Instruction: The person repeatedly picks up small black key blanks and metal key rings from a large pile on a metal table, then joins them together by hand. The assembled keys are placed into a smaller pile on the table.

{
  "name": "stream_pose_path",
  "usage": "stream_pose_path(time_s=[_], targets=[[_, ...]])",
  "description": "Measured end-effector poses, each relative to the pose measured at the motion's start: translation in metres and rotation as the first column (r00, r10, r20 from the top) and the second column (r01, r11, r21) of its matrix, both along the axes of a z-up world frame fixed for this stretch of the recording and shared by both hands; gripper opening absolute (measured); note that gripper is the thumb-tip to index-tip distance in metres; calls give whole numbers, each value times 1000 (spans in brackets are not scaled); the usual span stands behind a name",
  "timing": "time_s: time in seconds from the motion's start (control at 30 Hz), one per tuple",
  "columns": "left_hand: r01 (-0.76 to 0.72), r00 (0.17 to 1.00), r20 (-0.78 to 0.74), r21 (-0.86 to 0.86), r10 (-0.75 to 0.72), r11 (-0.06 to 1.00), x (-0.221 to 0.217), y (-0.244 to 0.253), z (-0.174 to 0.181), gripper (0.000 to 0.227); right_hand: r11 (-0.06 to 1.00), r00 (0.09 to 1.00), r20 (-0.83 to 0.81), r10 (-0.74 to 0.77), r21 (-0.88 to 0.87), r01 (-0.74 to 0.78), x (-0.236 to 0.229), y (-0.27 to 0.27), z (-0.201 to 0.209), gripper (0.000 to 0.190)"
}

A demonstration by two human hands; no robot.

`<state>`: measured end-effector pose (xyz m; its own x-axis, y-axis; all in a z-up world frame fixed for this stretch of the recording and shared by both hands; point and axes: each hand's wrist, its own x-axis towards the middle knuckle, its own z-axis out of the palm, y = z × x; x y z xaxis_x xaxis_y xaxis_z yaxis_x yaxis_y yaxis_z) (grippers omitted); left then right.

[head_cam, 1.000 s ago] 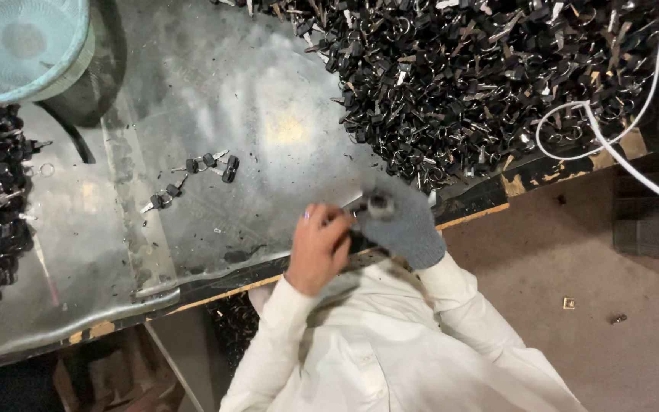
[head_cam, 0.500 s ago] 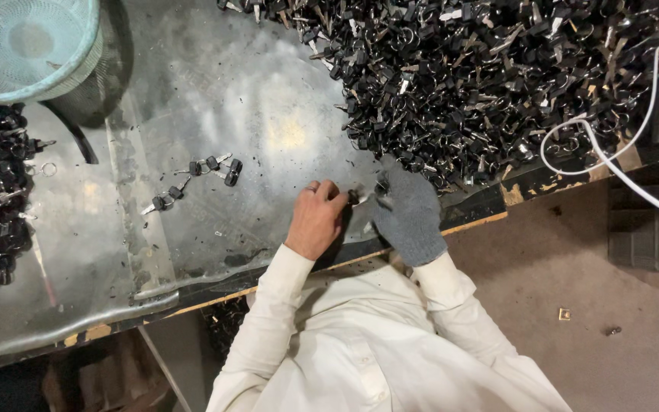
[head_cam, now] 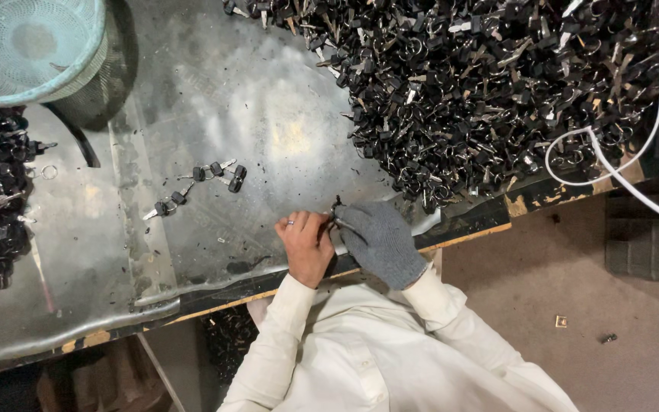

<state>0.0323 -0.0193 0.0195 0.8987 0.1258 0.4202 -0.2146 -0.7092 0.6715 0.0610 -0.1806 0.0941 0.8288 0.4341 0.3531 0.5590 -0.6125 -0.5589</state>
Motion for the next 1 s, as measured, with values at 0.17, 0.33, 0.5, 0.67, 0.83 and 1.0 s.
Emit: stream_pose_path(time_s=[0.17, 0.33, 0.5, 0.67, 0.83, 1.0], targets=[[42, 998, -44, -4, -42, 999, 1, 0, -6, 17, 996, 995, -94, -10, -93, 2, 0, 5, 0, 29], [-54, 998, 16, -91, 55, 994, 1, -3, 1, 16, 1000, 999, -50, 4, 15, -3, 9, -3, -8, 21], [16, 1000, -3, -95, -16, 995, 6, 2, 4, 17, 995, 997, -83, -2, 95, 10, 7, -4, -9, 26], [147, 989, -14, -54, -148, 988, 3, 10, -2, 27, 985, 998, -53, 32, -166, -40, 2, 12, -1, 24], [59, 998, 24, -76, -57, 995, 1, 11, -6, 45, 967, 998, 37, -54, -248, 61, -4, 24, 10, 25], [75, 997, -15, -13, -75, 997, -1, 12, -9, 44, 962, 992, 116, -47, -261, 76, -17, 24, 1, 32]])
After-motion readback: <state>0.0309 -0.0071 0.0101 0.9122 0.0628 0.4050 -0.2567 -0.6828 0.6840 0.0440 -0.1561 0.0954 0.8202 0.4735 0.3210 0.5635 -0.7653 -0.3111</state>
